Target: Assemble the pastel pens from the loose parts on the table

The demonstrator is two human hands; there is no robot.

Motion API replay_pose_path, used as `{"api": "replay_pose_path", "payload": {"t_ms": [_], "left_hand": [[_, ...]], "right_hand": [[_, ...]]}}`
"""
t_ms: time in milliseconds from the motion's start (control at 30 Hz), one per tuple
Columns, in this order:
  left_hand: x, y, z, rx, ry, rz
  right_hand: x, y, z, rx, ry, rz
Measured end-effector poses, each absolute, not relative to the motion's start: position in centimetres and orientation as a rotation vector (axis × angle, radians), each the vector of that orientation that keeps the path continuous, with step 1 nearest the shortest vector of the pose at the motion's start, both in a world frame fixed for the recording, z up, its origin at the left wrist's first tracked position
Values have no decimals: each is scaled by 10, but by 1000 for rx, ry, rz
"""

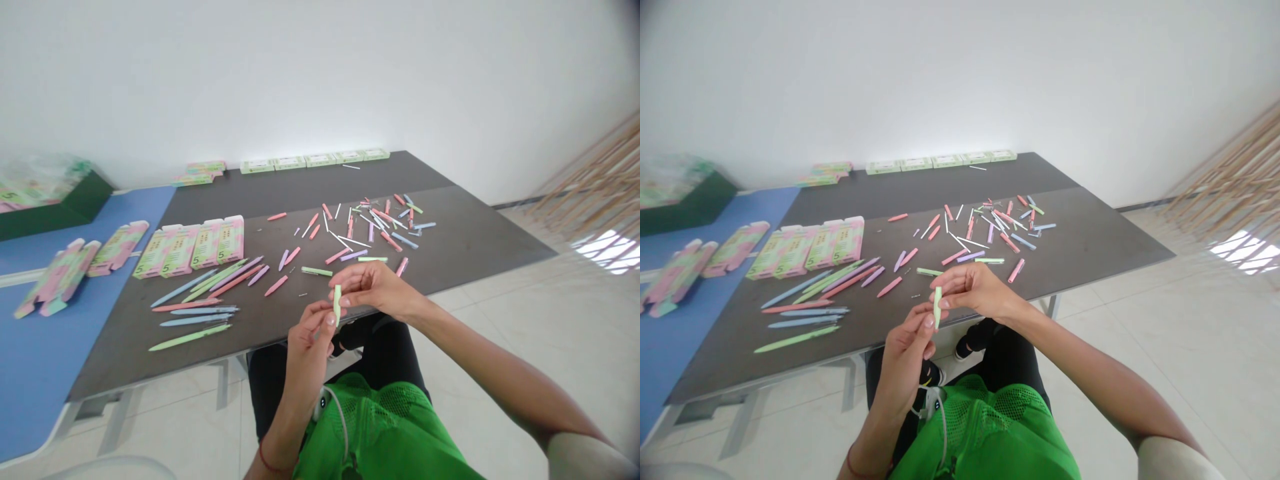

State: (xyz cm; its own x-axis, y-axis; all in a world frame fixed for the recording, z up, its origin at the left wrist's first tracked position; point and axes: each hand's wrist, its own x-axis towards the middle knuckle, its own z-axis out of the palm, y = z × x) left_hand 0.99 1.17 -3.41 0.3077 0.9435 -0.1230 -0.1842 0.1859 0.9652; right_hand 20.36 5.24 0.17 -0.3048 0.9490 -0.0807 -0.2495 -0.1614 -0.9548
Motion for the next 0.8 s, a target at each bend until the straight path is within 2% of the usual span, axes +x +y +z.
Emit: {"api": "replay_pose_path", "payload": {"t_ms": [800], "left_hand": [[7, 16, -37, 1104, 960, 1034]], "right_hand": [[201, 52, -4, -955, -1110, 1615]]}}
